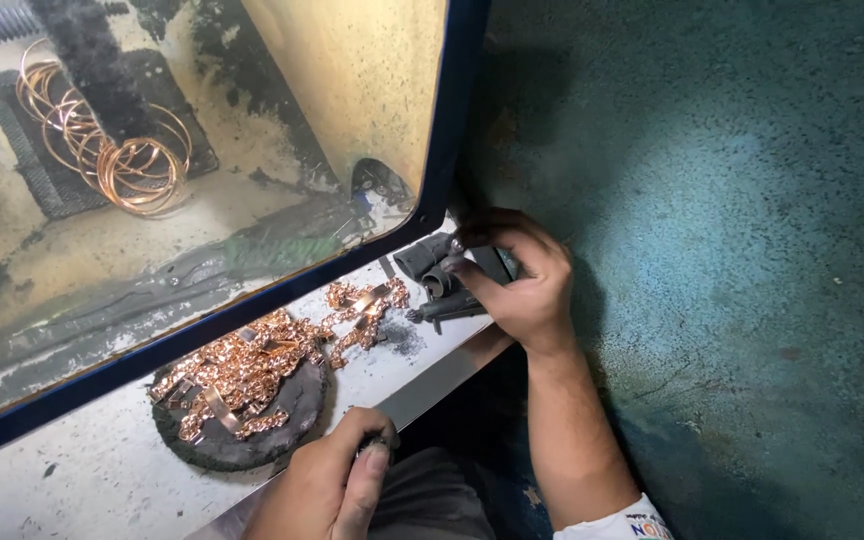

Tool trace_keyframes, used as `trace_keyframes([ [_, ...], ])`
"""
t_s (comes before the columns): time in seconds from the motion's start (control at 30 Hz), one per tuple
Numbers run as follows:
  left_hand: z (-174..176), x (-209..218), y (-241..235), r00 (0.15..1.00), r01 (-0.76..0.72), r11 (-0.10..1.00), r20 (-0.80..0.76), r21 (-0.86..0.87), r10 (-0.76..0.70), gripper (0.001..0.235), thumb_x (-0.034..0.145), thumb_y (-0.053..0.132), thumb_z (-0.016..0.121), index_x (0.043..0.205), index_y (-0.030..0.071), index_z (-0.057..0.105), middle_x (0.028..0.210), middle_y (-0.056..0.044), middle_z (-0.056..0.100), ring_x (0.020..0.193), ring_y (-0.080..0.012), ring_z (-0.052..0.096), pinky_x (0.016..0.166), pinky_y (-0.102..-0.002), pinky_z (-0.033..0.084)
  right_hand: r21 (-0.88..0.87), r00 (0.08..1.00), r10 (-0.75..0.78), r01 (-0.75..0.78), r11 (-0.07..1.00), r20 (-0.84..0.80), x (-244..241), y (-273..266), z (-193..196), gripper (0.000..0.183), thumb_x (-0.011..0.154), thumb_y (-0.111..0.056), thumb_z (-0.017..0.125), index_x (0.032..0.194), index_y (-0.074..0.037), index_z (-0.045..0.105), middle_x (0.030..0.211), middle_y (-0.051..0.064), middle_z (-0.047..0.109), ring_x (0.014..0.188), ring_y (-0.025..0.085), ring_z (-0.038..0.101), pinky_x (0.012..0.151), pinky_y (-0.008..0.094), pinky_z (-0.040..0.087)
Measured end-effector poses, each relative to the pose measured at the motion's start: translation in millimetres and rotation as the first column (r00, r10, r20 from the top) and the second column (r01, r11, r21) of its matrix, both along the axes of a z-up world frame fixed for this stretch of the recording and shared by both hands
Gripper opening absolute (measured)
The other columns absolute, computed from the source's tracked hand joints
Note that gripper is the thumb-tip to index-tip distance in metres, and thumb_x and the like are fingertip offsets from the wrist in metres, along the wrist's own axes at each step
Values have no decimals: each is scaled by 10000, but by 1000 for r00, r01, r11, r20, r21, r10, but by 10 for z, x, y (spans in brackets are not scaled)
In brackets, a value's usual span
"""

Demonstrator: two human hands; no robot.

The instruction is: The person uses a rotary tool to polish a copper chain on a workbench. They adjust the tool and reposition the chain multiple times while working inside a fume hood.

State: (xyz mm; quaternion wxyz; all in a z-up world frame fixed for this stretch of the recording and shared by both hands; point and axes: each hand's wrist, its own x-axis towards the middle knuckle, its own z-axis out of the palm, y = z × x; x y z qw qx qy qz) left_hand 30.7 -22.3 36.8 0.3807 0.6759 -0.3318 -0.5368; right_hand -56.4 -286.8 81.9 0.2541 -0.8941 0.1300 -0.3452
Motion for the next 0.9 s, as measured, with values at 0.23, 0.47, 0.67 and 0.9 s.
trace_keyframes([
  [0.23,-85,-18,-12,1000,-2,1000,9,14,1,407,902,580,395,1038,307,664,699,49,626,633,-119,592,664,-299,455,201,996,-69,56,978,60,-206,0,-344,515,833,-22,830,1255,30,541,1185,152,682,1127,238,700,1039,303,581],
  [0.47,-201,-53,5,999,-24,999,28,-28,24,387,910,564,415,1044,303,668,675,41,589,615,-120,558,651,-297,454,182,989,120,-133,974,84,-252,20,-328,691,888,-37,811,1416,24,370,1298,174,569,1264,300,637,1179,404,541],
  [0.67,-157,-47,-3,999,-43,998,27,-43,44,400,908,575,418,1011,288,677,645,40,563,588,-117,536,623,-301,439,123,995,86,-92,988,53,-246,16,-279,667,883,-32,812,1401,27,396,1247,184,622,1240,301,651,1183,392,514],
  [0.9,-129,-44,11,999,-44,993,17,-109,46,412,920,570,402,1038,270,658,610,31,508,562,-122,515,588,-318,402,-65,924,-13,-12,998,-381,259,-166,45,325,874,-115,711,1185,-80,624,1005,48,709,916,256,672,852,378,511],
])
